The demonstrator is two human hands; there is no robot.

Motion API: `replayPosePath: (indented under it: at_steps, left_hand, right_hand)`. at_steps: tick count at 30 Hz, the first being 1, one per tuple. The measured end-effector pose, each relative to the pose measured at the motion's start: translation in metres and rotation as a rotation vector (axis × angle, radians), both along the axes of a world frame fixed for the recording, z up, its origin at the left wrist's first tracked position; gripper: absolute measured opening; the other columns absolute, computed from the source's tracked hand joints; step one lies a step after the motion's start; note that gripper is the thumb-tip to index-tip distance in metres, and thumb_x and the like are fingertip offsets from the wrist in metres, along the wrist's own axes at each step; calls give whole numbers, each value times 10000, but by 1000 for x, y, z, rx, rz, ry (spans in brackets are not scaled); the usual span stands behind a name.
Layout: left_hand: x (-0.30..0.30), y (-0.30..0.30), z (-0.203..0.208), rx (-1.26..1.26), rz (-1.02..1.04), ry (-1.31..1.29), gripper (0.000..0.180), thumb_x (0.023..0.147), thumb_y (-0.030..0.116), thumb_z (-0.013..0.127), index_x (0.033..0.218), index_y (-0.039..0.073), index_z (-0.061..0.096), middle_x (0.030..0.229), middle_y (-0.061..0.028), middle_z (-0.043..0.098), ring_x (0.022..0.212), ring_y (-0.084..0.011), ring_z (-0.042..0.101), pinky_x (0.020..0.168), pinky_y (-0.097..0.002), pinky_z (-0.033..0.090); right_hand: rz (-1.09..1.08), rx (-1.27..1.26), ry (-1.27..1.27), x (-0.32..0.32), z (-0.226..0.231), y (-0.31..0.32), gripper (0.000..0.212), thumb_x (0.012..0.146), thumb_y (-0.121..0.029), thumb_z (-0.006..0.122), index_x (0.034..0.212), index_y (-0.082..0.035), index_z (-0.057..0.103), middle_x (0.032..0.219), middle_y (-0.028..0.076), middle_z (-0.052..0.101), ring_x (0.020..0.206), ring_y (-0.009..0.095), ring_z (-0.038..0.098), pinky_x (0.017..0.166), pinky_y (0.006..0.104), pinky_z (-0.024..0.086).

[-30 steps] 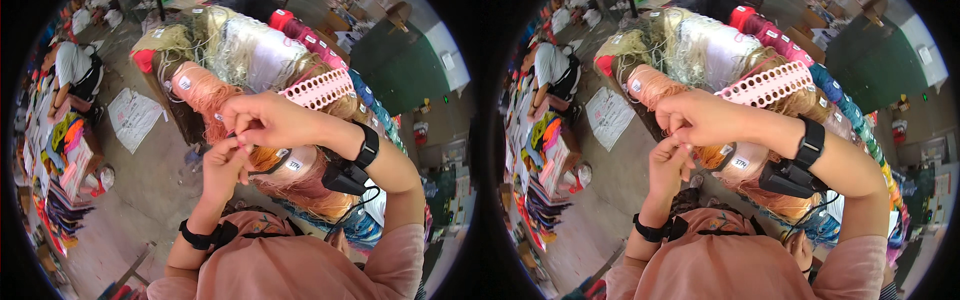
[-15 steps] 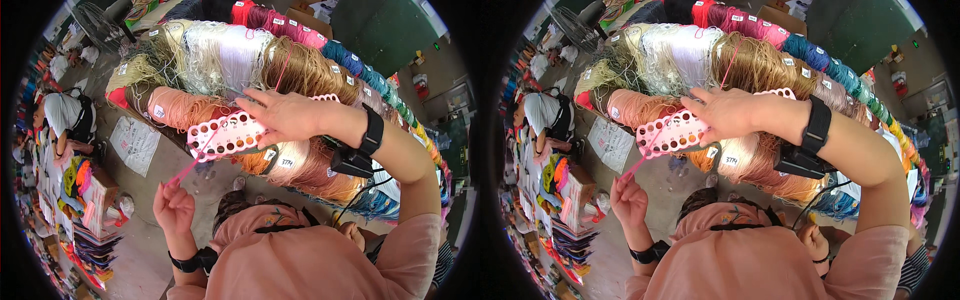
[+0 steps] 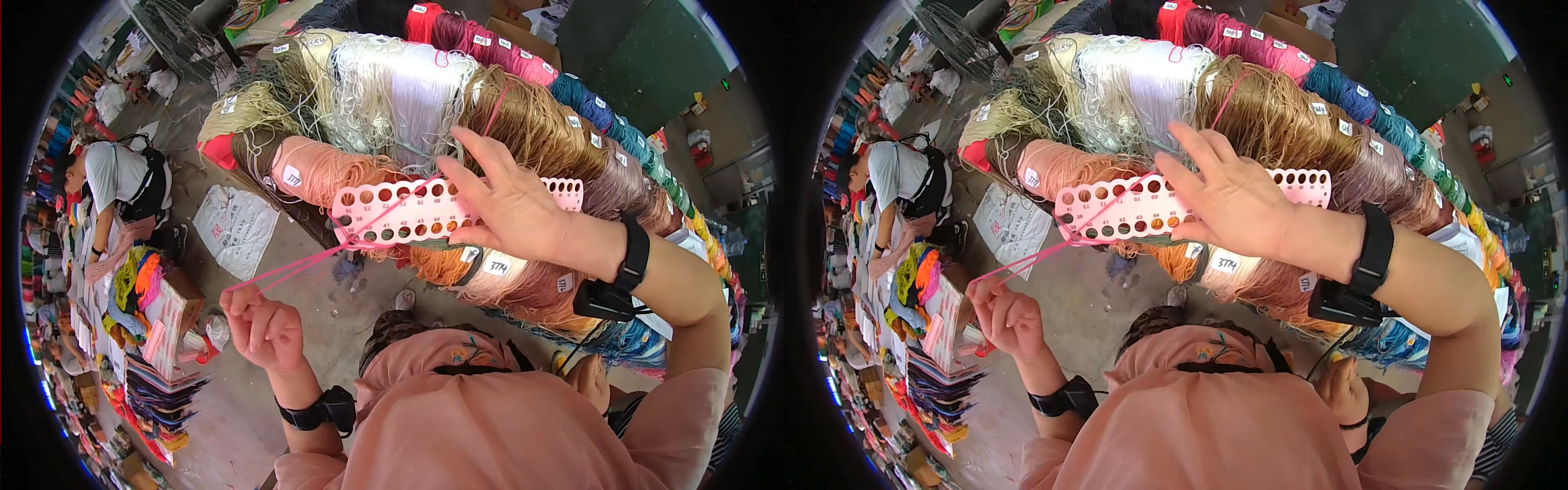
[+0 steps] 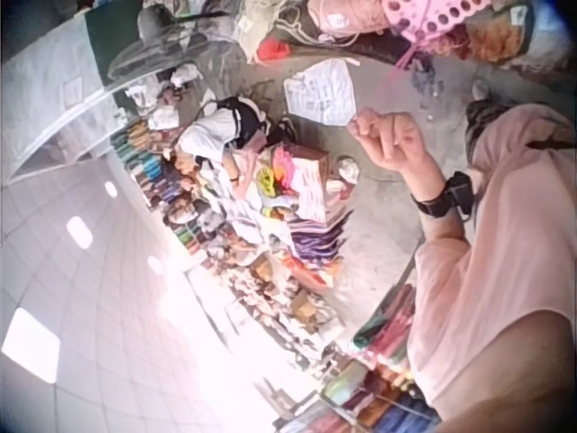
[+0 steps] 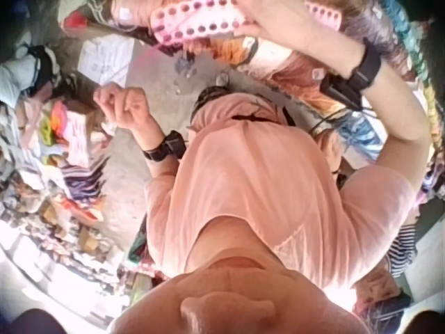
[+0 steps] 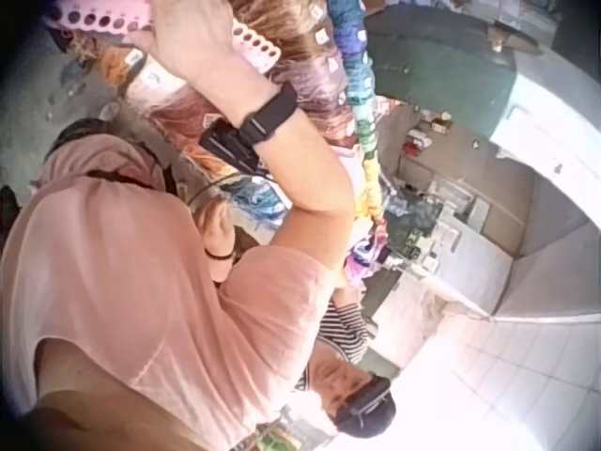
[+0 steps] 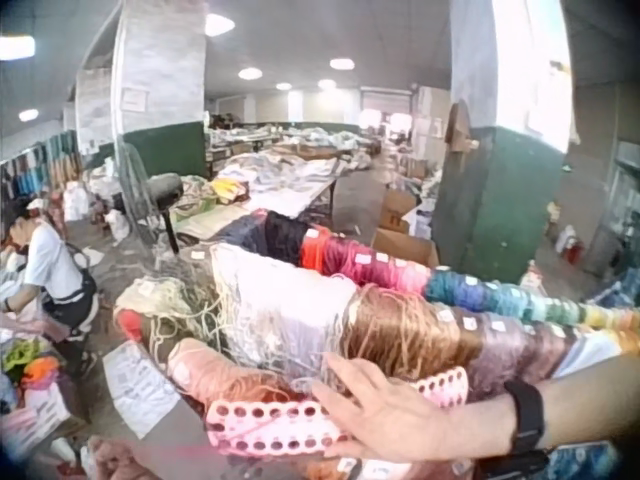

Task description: The person pulls strands of thread from various bundles on a rack and threads them through the holes of a pink organizer, tying them into loops. They repeat this process for different colors while referring to a printed list.

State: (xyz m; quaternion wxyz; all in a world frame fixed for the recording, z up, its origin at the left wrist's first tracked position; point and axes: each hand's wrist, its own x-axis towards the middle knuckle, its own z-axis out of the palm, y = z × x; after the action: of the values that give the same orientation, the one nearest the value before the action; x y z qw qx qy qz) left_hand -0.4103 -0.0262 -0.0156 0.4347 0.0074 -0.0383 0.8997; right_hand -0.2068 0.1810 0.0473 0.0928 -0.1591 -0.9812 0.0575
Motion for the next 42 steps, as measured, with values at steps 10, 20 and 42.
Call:
replayPosePath:
  at_steps: [10, 20, 42]
  left_hand:
    - [-45, -2, 11, 310, -91, -14, 250, 876, 166, 320, 1023, -9, 420, 523, 19, 390, 355, -46, 342, 372, -176, 243]
    - [-185, -142, -114, -1727, 22, 1069, 373, 693, 59, 553, 1042, -19, 446, 794, -80, 533, 705, -158, 512, 591, -280, 442]
    - [17, 164, 32, -460, -448, 1493, 123, 827, 112, 463, 726, 43, 453, 479, 17, 444, 339, -17, 359, 304, -136, 258]
  right_hand:
    - [-173, 13, 8, 2, 3, -4, 761, 597, -308, 681, 1195, -58, 282, 1100, 166, 328, 954, 330, 425, 740, 378, 427]
    - [-475, -363, -210, 10, 23, 23, 613, 638, -461, 610, 1000, -10, 405, 900, 200, 529, 852, 320, 528, 706, 385, 420]
    - [-671, -32, 661, 82, 23, -61, 400, 621, -59, 549, 997, 9, 431, 983, 188, 432, 925, 328, 443, 790, 373, 370]
